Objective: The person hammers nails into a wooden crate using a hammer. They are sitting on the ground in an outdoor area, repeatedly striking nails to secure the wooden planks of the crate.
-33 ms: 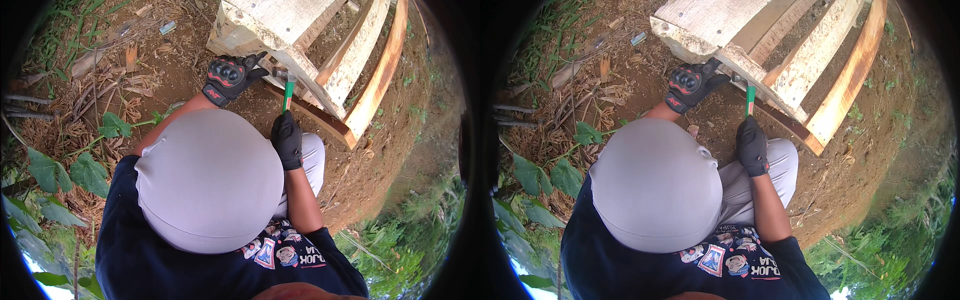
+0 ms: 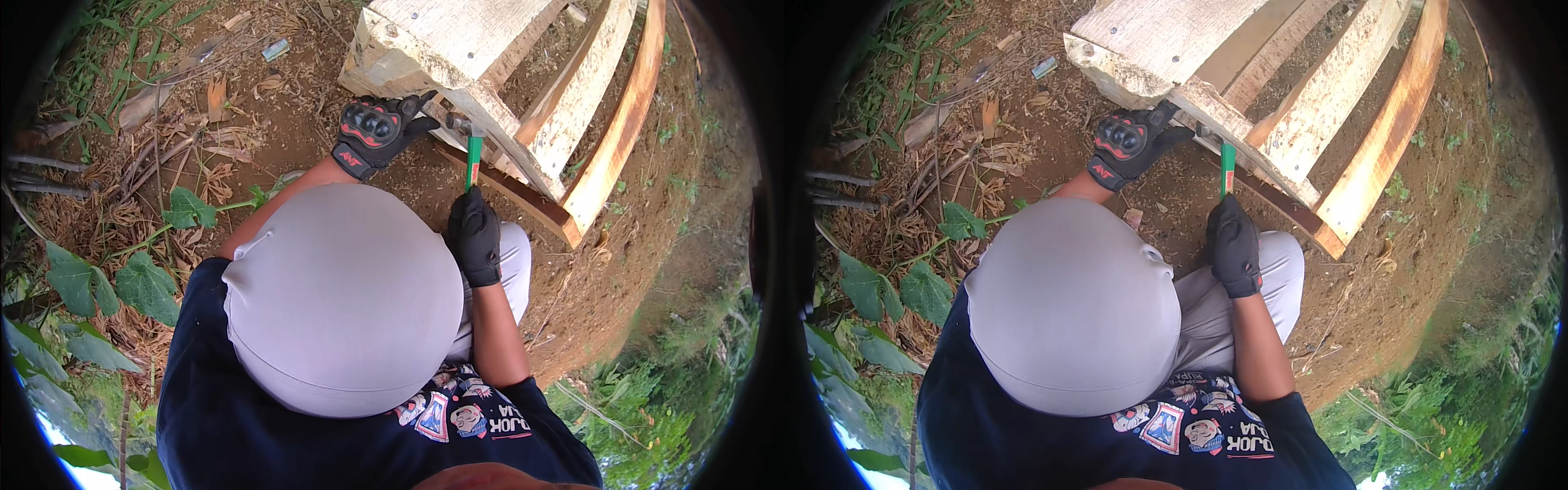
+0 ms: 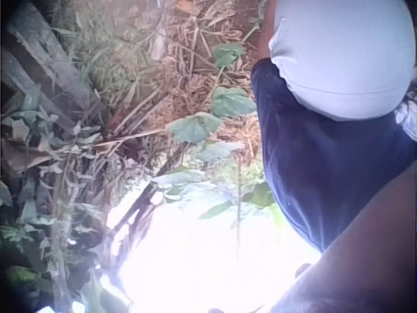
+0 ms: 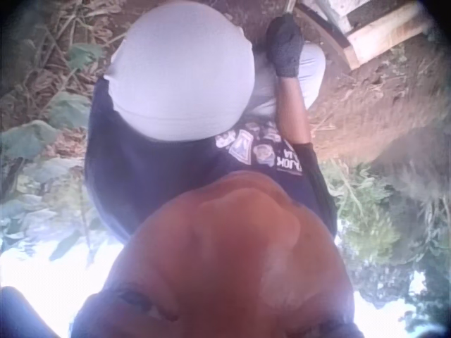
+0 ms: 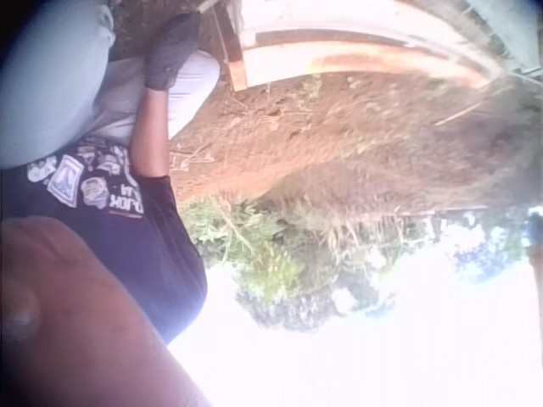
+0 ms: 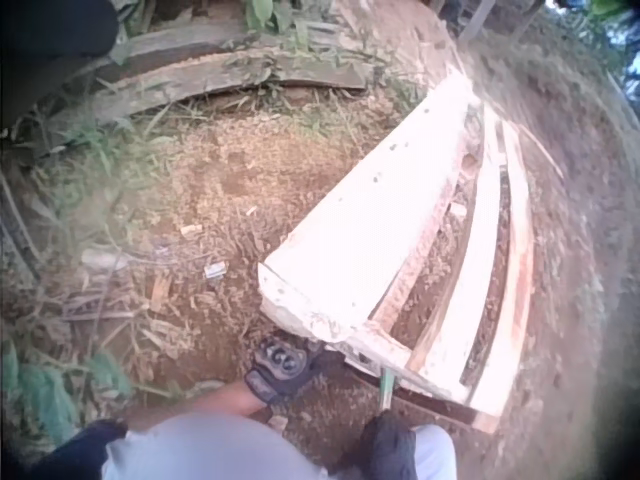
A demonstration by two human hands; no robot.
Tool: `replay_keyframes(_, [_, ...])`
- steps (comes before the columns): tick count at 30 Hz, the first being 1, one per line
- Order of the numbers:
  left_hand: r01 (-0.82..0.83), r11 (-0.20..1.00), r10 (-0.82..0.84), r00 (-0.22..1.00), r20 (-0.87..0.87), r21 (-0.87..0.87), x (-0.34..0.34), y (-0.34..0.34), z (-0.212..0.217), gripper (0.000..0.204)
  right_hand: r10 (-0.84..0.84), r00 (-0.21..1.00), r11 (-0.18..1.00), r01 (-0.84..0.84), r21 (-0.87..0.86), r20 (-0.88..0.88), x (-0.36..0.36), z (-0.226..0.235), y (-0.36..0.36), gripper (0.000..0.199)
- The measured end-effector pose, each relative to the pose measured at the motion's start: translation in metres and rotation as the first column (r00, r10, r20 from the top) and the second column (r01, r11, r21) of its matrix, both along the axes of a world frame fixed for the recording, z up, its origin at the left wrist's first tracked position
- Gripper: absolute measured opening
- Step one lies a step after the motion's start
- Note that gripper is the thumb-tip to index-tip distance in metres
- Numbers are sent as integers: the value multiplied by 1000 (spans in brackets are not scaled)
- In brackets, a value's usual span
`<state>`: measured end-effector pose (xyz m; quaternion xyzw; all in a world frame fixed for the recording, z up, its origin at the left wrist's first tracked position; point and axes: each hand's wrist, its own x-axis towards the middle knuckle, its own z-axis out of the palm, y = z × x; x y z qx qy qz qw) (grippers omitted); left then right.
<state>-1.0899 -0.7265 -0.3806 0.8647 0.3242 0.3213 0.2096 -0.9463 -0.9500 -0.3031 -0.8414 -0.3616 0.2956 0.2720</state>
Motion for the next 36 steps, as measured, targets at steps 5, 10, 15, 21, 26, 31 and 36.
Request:
replay_keyframes(5, [32,979,-55,992,-113,-201,-4,9,4,48,99,982,995,-103,13,164,-16,22,10,42])
replay_keyframes(10, [16,999,-19,994,-105,-31,-5,7,10,50,47,996,996,-41,-77,75,-2,9,8,39])
replay_keyframes(15, [33,999,-34,999,-39,-30,-1,3,-2,46,70,992,998,-70,-11,104,-13,19,-1,30])
replay_keyframes(21, [99,992,-97,995,35,-78,0,-3,10,36,46,998,999,-48,22,53,-13,41,9,28])
replay_keyframes(26, [285,943,-304,948,-98,-174,9,-5,22,49,-48,998,998,47,-30,-43,-8,48,10,39])
replay_keyframes(31, [339,873,-367,930,-16,-350,23,-6,49,47,-83,990,994,75,-74,-114,-9,40,2,42])
replay_keyframes(36, [346,873,-368,930,0,-344,12,9,52,45,-46,991,999,43,-26,-128,-17,42,12,38])
